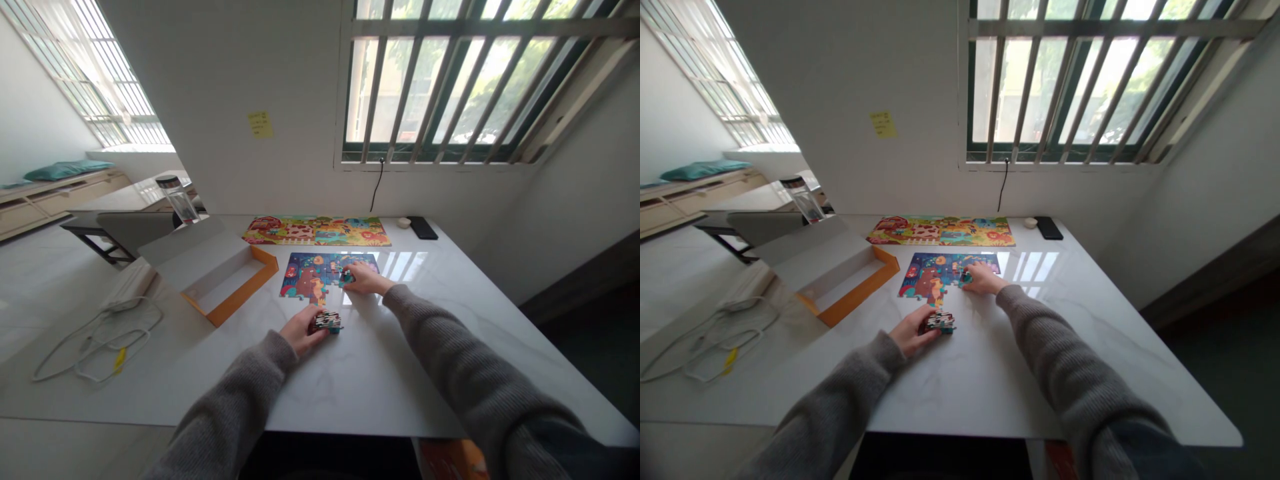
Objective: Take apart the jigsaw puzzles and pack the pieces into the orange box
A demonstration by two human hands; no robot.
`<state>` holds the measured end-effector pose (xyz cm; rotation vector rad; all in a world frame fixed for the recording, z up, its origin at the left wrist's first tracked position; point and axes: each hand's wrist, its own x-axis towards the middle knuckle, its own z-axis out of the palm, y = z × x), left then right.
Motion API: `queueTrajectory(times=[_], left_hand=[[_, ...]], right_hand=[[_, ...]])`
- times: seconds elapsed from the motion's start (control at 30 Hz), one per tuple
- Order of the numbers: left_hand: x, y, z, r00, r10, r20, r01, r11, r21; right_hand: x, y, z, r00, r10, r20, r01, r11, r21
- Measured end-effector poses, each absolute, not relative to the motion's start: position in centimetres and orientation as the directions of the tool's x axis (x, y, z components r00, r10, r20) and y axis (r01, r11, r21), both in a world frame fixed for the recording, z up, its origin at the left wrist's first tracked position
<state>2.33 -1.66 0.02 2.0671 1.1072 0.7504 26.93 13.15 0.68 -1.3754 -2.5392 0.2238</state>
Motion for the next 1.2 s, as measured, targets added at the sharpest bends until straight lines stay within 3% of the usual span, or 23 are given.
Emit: queueTrajectory(times=[0.1, 0.17, 0.23, 0.33, 0.43, 0.5, 0.67, 0.87, 1.0, 1.1, 1.2], left_hand=[[2.3, -1.6, 0.0, 0.47, 0.865, 0.175, 0.475, -0.415, 0.776], [2.3, -1.6, -0.1, 0.464, 0.868, 0.176, 0.471, -0.41, 0.781], [2.3, -1.6, -0.2, 0.455, 0.873, 0.173, 0.463, -0.398, 0.792], [2.3, -1.5, -0.4, 0.437, 0.885, 0.158, 0.442, -0.365, 0.819], [2.3, -1.4, -0.5, 0.435, 0.888, 0.148, 0.426, -0.348, 0.835], [2.1, -1.3, -0.5, 0.445, 0.88, 0.165, 0.415, -0.366, 0.833], [1.8, -1.2, -0.4, 0.494, 0.847, 0.195, 0.396, -0.419, 0.817], [2.1, -1.4, -0.2, 0.46, 0.871, 0.171, 0.418, -0.382, 0.824], [2.3, -1.5, -0.4, 0.469, 0.867, 0.165, 0.403, -0.377, 0.834], [2.4, -1.7, -0.3, 0.474, 0.867, 0.151, 0.402, -0.366, 0.839], [2.6, -1.8, -0.1, 0.465, 0.875, 0.136, 0.401, -0.345, 0.849]], right_hand=[[26.6, 12.5, 1.3, -0.512, 0.842, 0.168, 0.798, 0.539, -0.268], [26.5, 11.5, 1.8, -0.502, 0.839, 0.209, 0.766, 0.544, -0.343], [26.6, 10.1, 2.5, -0.468, 0.851, 0.236, 0.676, 0.517, -0.525], [26.7, 6.7, 3.7, -0.425, 0.887, 0.181, 0.411, 0.368, -0.834], [26.2, 2.7, 4.9, -0.534, 0.836, 0.123, 0.238, 0.289, -0.927], [25.6, 0.5, 5.1, -0.605, 0.785, 0.132, 0.256, 0.349, -0.902], [24.0, -1.8, 3.9, -0.618, 0.73, 0.293, 0.43, 0.626, -0.651], [23.3, -2.3, 2.7, -0.642, 0.707, 0.296, 0.462, 0.666, -0.586], [25.4, 1.0, 2.1, -0.506, 0.785, 0.358, 0.539, 0.612, -0.579], [28.3, 5.6, 1.5, -0.547, 0.73, 0.41, 0.64, 0.681, -0.357], [30.6, 10.0, 1.3, -0.586, 0.73, 0.353, 0.73, 0.664, -0.161]])
